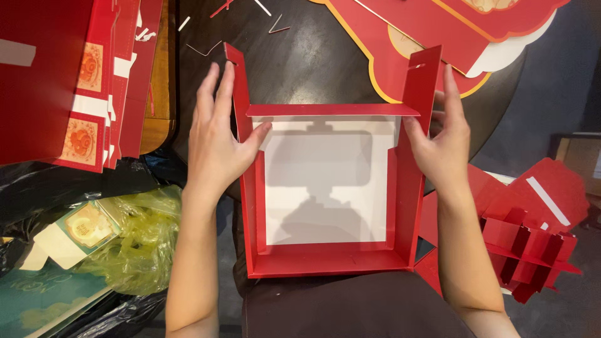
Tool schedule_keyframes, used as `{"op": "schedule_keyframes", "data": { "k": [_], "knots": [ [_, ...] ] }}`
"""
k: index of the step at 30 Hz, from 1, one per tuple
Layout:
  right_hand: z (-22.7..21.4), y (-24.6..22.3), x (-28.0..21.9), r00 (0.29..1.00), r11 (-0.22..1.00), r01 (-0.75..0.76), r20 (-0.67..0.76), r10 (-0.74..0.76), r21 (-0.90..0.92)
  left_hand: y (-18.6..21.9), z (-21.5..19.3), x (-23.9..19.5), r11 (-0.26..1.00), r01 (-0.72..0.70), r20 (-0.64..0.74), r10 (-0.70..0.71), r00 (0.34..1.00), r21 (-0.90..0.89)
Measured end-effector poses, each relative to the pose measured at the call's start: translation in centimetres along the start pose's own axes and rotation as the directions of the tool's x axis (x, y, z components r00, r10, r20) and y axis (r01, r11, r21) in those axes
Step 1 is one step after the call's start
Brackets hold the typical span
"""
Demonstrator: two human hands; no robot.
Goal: The person assembles a red cardboard box by hand, folding the flaps and inserting tabs into slots to form the structure. They manipulate the red box parts and white inner lining, securing the sides and bottom to create a finished container.
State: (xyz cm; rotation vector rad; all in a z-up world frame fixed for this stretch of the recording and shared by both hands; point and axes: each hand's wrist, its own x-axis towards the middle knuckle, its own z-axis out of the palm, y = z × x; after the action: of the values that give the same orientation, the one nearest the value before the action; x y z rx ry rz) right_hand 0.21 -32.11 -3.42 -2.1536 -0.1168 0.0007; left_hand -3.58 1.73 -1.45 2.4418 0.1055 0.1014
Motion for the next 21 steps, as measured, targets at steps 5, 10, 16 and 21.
{"op": "schedule_keyframes", "data": {
  "k": [5, 10, 16, 21],
  "knots": [
    [-0.6, 0.0, 2.0, 1.000, 0.988, 0.024, 0.006, -0.023, -0.149, -0.3, 0.6, 0.6, 0.967, -0.201, -0.165, 0.226, 0.960, 0.156],
    [-0.3, -0.2, 3.1, 0.920, 0.784, 0.331, -0.004, -0.391, -0.526, 0.5, 1.5, 3.5, 0.961, -0.076, -0.082, 0.101, 0.992, 0.266],
    [0.0, 2.1, 5.2, 0.899, 0.775, 0.309, -0.096, -0.427, -0.552, 1.0, 3.5, 5.1, 0.992, 0.055, -0.265, -0.024, 0.964, 0.113],
    [1.4, 3.9, 5.8, 0.944, 0.786, 0.179, -0.121, -0.306, -0.592, 0.2, 4.5, 6.3, 0.922, 0.271, -0.125, -0.245, 0.961, 0.276]
  ]
}}
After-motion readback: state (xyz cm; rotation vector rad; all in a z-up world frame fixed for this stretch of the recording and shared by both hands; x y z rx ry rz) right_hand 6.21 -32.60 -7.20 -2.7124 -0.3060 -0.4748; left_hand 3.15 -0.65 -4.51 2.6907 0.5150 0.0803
